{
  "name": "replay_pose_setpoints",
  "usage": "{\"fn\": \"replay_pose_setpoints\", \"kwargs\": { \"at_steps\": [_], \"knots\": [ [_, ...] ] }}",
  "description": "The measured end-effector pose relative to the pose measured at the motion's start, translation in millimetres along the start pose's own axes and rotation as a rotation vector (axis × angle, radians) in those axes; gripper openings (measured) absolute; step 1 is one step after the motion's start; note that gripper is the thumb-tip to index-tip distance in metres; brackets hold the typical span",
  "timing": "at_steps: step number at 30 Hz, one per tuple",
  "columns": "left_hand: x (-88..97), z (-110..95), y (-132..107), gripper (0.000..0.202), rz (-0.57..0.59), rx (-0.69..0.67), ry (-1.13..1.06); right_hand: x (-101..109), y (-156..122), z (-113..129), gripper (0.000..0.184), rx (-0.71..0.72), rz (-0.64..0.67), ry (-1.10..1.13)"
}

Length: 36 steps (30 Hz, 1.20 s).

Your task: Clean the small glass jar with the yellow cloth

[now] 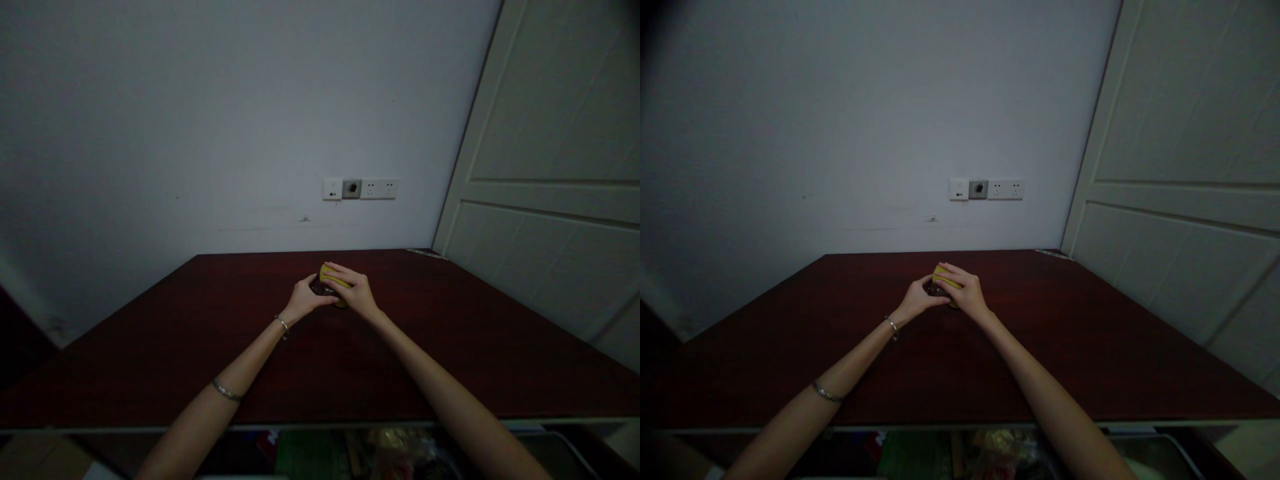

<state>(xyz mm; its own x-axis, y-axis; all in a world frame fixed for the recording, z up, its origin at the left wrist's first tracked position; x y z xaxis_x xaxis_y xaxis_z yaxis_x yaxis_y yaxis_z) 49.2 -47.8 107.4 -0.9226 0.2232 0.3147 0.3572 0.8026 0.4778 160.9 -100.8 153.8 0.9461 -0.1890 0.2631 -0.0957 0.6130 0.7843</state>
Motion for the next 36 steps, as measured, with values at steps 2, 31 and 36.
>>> {"fn": "replay_pose_setpoints", "kwargs": {
  "at_steps": [2, 31, 36],
  "knots": [
    [1.3, 4.3, 1.4, 0.055, -0.013, 0.002, -0.004, -5.7, -1.0, 8.7, 0.023, 0.083, 0.07, -0.048],
    [-11.1, 0.3, -2.8, 0.061, 0.098, 0.088, -0.207, 10.9, 0.3, -27.3, 0.029, -0.249, -0.138, 0.19],
    [-10.4, 6.9, -4.5, 0.041, 0.08, 0.228, -0.421, 4.4, 1.2, -24.1, 0.04, -0.224, -0.018, 0.292]
  ]
}}
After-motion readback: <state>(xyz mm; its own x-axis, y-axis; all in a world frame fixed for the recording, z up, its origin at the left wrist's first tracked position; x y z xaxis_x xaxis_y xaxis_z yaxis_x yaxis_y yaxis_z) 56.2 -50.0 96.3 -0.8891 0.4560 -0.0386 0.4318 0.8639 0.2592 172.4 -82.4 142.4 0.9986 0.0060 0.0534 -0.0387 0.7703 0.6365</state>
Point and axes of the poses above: each hand's wrist, its own y-axis towards the middle knuckle, its own x-axis out of the back of the hand, z = x × y, the point moved 9 cm from there along y, towards the middle knuckle
